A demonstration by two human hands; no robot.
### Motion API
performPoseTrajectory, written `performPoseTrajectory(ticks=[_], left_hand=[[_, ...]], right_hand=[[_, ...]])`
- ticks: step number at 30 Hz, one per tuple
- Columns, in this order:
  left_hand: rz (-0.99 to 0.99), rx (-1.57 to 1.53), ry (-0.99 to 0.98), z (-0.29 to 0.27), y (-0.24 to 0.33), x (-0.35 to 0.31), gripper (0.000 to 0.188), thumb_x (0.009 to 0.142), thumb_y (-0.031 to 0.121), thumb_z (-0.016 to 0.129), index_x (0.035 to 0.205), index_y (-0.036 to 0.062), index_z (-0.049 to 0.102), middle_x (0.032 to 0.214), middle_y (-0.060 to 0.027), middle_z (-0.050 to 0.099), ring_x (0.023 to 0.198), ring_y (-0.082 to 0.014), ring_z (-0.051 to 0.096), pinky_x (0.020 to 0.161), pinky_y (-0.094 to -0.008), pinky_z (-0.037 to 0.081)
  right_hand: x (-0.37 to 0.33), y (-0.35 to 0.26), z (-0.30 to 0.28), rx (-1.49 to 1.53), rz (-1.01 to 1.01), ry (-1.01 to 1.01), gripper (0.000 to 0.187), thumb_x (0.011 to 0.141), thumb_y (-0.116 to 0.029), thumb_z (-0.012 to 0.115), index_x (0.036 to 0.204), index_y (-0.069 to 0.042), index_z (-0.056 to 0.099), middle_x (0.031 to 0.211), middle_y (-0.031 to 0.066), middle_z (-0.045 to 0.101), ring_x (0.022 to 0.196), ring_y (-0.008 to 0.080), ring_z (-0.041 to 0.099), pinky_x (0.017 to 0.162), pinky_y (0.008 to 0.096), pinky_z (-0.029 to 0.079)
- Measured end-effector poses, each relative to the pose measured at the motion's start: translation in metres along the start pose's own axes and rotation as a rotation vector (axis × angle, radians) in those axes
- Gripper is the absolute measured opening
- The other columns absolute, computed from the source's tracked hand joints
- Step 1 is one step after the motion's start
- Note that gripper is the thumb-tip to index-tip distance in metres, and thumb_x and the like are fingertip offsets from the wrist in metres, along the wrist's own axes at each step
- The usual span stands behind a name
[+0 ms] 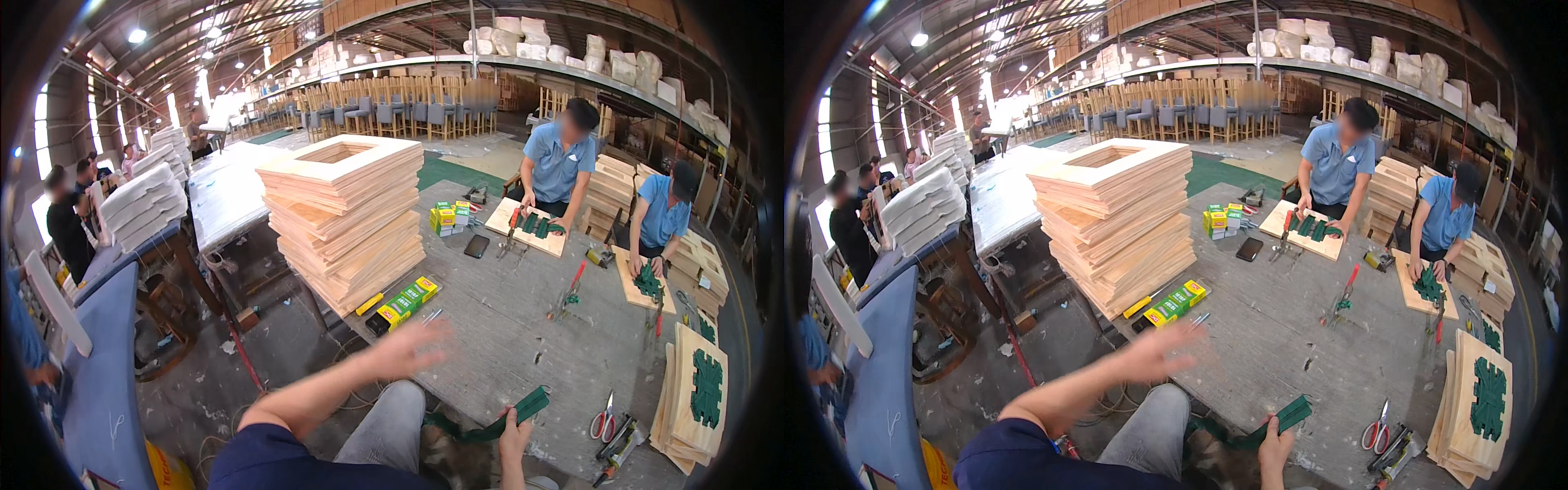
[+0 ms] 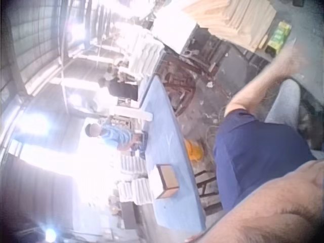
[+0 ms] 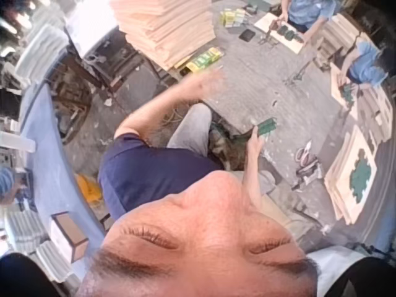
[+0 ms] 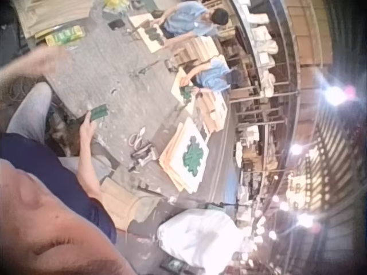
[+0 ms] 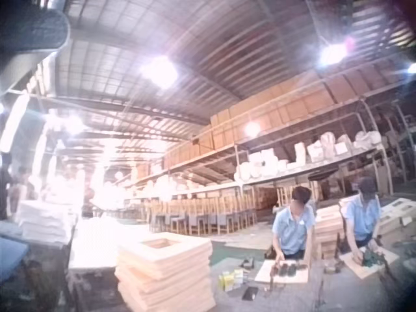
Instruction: The person assembles a green woven decorative panel on a wooden board by folding green strips into a lattice pattern and securing them with a staple gun. They trim excess material with scissors and continue adding strips to complete the design.
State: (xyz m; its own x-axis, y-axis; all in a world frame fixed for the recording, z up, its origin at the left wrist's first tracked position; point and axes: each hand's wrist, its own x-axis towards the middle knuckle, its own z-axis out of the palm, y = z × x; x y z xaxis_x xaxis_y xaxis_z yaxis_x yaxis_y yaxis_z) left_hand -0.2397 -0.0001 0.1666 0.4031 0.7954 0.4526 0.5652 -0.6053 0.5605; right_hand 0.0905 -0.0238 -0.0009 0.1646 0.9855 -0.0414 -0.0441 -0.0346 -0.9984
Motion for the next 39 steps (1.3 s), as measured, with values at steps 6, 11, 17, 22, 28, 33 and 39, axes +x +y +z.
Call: performPoseTrajectory(ticks=[6,11,17,22,28,33,39], left_hand=[[-0.092,0.624,0.281,-0.189,-0.031,0.142,0.051,0.096,0.036,0.068,0.138,0.0082,0.062,0.136,-0.0191,0.063,0.129,-0.0349,0.058,0.11,-0.0454,0.045],[-0.688,0.998,0.12,-0.286,-0.106,0.199,0.099,0.082,0.073,0.067,0.158,0.0141,0.04,0.151,-0.0257,0.05,0.144,-0.0388,0.044,0.12,-0.047,0.036],[-0.902,0.837,-0.013,-0.319,-0.183,0.213,0.115,0.077,0.076,0.067,0.16,0.0055,0.033,0.158,-0.0239,0.043,0.149,-0.0399,0.038,0.122,-0.0518,0.032],[-0.828,0.831,0.12,-0.307,-0.195,0.224,0.108,0.077,0.071,0.073,0.158,0.0078,0.038,0.153,-0.021,0.052,0.145,-0.0387,0.044,0.12,-0.0515,0.033],[-0.815,0.833,0.114,-0.302,-0.163,0.214,0.105,0.074,0.066,0.079,0.157,0.014,0.042,0.15,-0.0189,0.055,0.144,-0.0362,0.046,0.12,-0.0529,0.034],[-0.647,0.871,0.134,-0.304,-0.118,0.167,0.093,0.071,0.048,0.08,0.152,0.0135,0.05,0.139,-0.023,0.062,0.132,-0.0392,0.055,0.113,-0.0479,0.042],[-0.427,0.695,0.099,-0.263,-0.022,0.126,0.08,0.072,0.034,0.079,0.147,0.0123,0.058,0.127,-0.0268,0.067,0.118,-0.0388,0.064,0.103,-0.0437,0.049]], right_hand=[[0.018,0.038,-0.006,-0.79,-0.37,0.197,0.019,0.089,-0.007,0.067,0.108,-0.006,0.069,0.119,0.0112,0.066,0.122,0.0344,0.058,0.105,0.0496,0.039],[0.013,0.042,0.013,-0.936,-0.511,0.146,0.026,0.078,-0.006,0.068,0.104,-0.008,0.07,0.121,0.0088,0.066,0.128,0.0346,0.055,0.111,0.0529,0.032],[0.014,0.036,0.013,-0.957,-0.53,0.116,0.025,0.075,-0.008,0.067,0.101,-0.008,0.07,0.119,0.0088,0.065,0.126,0.0352,0.055,0.108,0.0528,0.033],[0.013,0.033,0.017,-1.011,-0.457,0.147,0.026,0.075,-0.008,0.066,0.1,-0.009,0.071,0.116,0.0088,0.065,0.126,0.0356,0.055,0.108,0.0528,0.033],[0.014,0.035,0.015,-0.99,-0.519,0.158,0.026,0.074,-0.008,0.066,0.099,-0.011,0.071,0.115,0.0083,0.064,0.126,0.0361,0.055,0.108,0.0516,0.034],[0.011,0.031,0.021,-0.96,-0.544,0.117,0.027,0.074,-0.009,0.067,0.1,-0.013,0.071,0.114,0.0075,0.065,0.126,0.0356,0.055,0.107,0.052,0.034],[0.014,0.042,0.005,-0.947,-0.562,0.136,0.027,0.072,-0.011,0.066,0.099,-0.013,0.07,0.119,0.0073,0.064,0.128,0.0362,0.053,0.108,0.0538,0.033]])
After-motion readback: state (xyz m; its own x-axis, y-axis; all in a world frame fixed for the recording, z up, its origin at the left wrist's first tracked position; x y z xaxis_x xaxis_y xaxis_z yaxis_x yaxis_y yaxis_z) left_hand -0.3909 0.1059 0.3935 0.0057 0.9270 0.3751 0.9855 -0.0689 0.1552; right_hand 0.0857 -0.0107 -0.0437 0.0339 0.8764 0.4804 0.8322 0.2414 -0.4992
